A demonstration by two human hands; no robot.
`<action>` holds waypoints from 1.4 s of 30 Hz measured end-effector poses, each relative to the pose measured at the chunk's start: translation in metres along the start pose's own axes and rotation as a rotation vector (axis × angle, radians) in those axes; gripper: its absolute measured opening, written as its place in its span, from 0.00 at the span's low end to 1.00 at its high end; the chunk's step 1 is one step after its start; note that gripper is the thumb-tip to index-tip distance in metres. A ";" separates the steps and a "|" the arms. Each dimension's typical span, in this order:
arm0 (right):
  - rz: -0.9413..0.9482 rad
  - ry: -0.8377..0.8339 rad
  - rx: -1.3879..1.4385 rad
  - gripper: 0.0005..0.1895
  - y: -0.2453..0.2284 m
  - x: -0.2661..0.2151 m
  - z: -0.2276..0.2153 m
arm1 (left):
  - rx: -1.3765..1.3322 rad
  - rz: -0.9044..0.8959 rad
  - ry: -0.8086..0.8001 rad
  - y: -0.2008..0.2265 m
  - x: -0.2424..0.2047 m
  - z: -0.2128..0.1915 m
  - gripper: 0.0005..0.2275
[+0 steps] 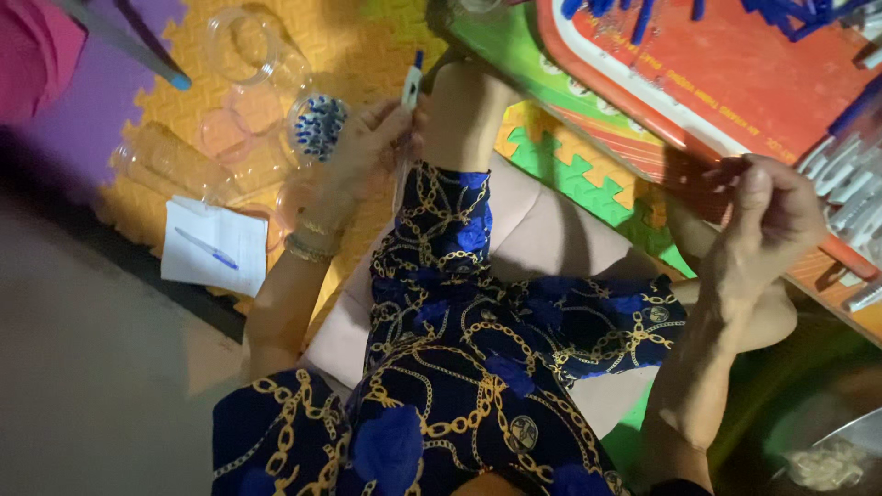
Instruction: The person assembles pens by hand, picking up blue barrels, inserting ink refills, and clicking on white caps while working over a cardboard tray on the floor.
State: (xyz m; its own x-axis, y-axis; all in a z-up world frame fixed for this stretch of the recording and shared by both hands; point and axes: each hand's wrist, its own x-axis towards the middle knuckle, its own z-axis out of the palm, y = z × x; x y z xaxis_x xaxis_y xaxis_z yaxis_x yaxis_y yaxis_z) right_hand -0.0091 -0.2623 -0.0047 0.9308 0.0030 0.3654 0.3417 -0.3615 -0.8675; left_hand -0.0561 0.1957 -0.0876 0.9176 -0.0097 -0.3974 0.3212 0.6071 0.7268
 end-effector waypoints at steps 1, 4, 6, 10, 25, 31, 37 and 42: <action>0.000 -0.011 0.004 0.16 -0.005 0.001 0.002 | -0.004 0.003 0.010 0.010 -0.007 0.008 0.12; 0.003 -0.032 0.042 0.18 -0.014 0.004 0.005 | -0.067 -0.073 0.067 0.032 -0.015 0.033 0.10; 0.026 -0.043 0.014 0.20 -0.013 0.003 0.003 | -0.026 -0.015 -0.046 0.035 -0.012 0.046 0.11; 0.031 -0.060 0.034 0.18 -0.012 0.003 0.002 | -0.232 -0.133 -0.069 0.012 0.014 0.050 0.15; 0.038 -0.260 0.344 0.17 -0.050 0.014 0.081 | 0.164 -0.243 -0.482 -0.009 0.015 0.169 0.13; 0.048 -0.156 0.310 0.18 -0.044 0.010 0.073 | 0.012 -0.248 -0.571 -0.023 0.019 0.192 0.12; -0.056 -0.070 0.110 0.14 -0.048 0.014 0.057 | -0.072 -0.345 -0.490 -0.043 0.032 0.202 0.22; -0.298 -0.101 -0.171 0.07 -0.054 0.018 0.048 | 0.056 -0.300 -0.599 -0.032 0.030 0.217 0.25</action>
State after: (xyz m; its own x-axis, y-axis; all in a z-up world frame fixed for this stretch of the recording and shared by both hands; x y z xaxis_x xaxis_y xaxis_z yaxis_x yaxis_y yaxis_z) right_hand -0.0049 -0.1977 0.0324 0.8046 0.2212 0.5511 0.5815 -0.4816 -0.6557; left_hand 0.0123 0.0040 -0.0015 0.7530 -0.6207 -0.2187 0.5792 0.4674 0.6678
